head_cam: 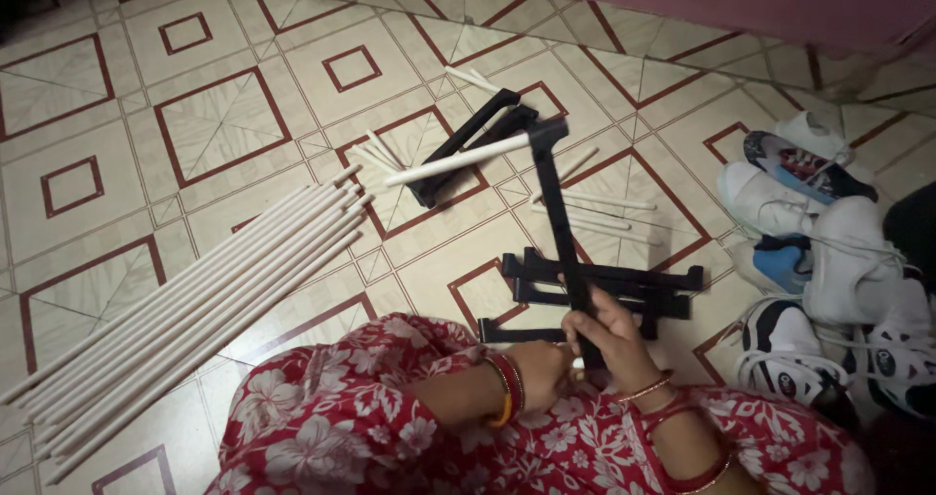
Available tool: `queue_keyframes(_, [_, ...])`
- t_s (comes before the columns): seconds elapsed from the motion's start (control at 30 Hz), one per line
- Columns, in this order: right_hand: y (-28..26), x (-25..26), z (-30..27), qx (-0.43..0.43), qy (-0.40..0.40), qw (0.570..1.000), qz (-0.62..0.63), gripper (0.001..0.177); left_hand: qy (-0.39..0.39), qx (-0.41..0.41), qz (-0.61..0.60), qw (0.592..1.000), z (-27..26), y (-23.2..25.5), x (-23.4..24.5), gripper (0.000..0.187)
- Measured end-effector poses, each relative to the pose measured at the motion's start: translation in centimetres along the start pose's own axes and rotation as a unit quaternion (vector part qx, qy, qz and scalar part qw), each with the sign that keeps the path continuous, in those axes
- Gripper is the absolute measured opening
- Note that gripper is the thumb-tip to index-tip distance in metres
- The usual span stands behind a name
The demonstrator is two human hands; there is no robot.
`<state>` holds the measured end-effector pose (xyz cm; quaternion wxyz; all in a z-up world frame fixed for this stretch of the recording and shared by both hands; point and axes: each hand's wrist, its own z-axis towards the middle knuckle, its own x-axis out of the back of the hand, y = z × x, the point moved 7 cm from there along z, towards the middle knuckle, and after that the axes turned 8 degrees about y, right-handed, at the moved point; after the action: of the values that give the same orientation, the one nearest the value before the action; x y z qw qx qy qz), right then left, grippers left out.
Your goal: The person assembles a plastic rack by hand, picking up white tubes and inserting them into the sockets of black plastic connectors while sitting on the floor.
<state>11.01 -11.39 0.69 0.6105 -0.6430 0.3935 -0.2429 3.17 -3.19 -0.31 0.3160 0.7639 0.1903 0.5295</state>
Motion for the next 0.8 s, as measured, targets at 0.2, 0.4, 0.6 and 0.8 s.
queue_keyframes(0.2, [0.7,0.4,0.5,-0.017,0.051,0.998,0.023,0.055,-0.052,0.045,0.005,0.998,-1.9,3.1,4.4,0.047])
queue_keyframes(0.4, [1.2,0.9,0.6,-0.009,0.061,0.998,0.006,0.056,-0.069,0.047,0.023,0.996,-1.8,3.2,4.5,0.045])
queue_keyframes(0.6, [2.8,2.4,1.3,0.018,0.081,0.996,0.008,0.054,0.005,-0.038,0.073,0.997,-0.8,2.6,3.5,0.041])
queue_keyframes(0.8, [3.1,3.1,1.5,0.024,0.084,0.996,0.024,0.044,0.006,-0.013,0.088,0.996,0.8,1.2,2.2,0.043])
